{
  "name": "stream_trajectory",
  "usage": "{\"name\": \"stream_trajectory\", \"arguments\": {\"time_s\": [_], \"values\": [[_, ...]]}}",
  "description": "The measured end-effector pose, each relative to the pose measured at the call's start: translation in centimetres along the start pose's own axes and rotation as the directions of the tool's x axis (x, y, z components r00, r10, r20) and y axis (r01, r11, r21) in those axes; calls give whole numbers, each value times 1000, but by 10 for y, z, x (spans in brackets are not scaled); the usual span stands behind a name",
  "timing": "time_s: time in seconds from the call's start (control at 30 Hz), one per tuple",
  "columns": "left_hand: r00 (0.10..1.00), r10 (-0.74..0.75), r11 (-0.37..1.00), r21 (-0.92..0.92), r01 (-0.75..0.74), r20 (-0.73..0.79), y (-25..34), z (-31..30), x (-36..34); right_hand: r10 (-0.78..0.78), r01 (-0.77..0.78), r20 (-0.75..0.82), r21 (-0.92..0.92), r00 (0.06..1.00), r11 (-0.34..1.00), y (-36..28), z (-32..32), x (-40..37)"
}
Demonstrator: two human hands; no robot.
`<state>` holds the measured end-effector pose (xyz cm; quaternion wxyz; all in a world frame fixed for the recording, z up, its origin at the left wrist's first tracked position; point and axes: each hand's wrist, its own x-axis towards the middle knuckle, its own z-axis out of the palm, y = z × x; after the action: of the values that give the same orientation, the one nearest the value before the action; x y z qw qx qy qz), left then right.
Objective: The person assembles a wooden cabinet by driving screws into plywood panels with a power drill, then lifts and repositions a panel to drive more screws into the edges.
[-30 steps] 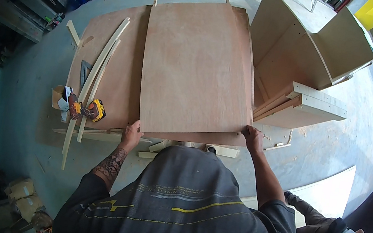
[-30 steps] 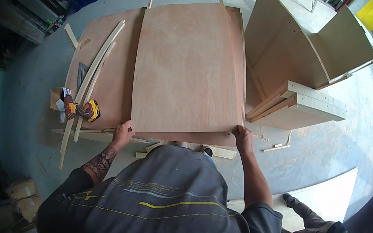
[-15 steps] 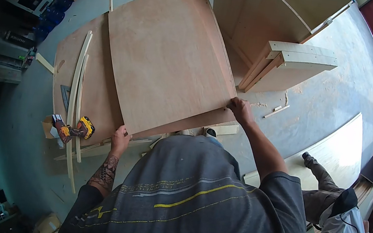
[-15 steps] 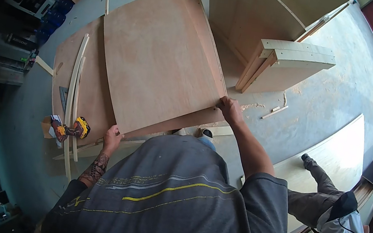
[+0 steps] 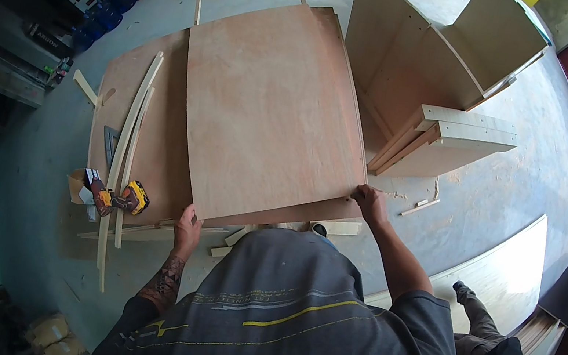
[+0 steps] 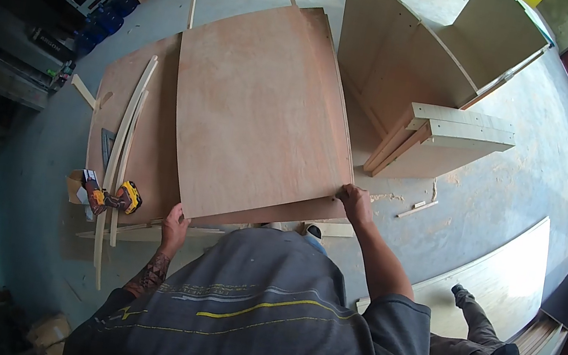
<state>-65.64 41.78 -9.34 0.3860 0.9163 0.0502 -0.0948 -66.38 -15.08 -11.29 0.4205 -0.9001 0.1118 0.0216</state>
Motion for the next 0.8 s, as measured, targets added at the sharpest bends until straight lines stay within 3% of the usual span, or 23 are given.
{"name": "stream_trajectory", "arguments": {"time_s": [0.07, 0.17, 0.23, 0.33, 0.47, 0.53, 0.57, 0.63, 0.8], "values": [[999, -40, 998, -40, 40, 11, 3, 3, 0, -6, 6, -11, -12, 1000, 1000, 0, 0, 0], [999, 37, 999, -16, -37, 16, -10, 8, 6, -76, 76, -13, -44, 997, 996, 9, 5, 1], [998, -61, 975, 215, 63, -14, 11, 9, 5, -73, 73, -4, -19, 997, 997, 4, 2, -1], [996, -84, 979, 186, 81, 11, -9, 14, 19, -68, 67, -17, -53, 998, 996, 10, 8, -1], [979, -189, 954, 250, 164, 78, 20, 2, 21, -56, 55, -21, -20, 998, 998, 5, 3, -2], [974, -211, 939, 295, 180, 78, 18, 3, 22, -36, 35, -8, -97, 999, 995, 0, 1, -1], [972, -209, 935, 314, 168, 103, 11, 6, 21, -79, 77, -21, -106, 997, 991, 1, 1, -2], [996, -89, 957, 278, 85, 2, -6, 12, 19, -71, 67, -31, -126, 997, 990, 10, 7, -3], [994, -105, 956, 280, 91, 37, -17, 10, 22, -85, 68, -87, -178, 993, 982, -3, 4, -12]]}}
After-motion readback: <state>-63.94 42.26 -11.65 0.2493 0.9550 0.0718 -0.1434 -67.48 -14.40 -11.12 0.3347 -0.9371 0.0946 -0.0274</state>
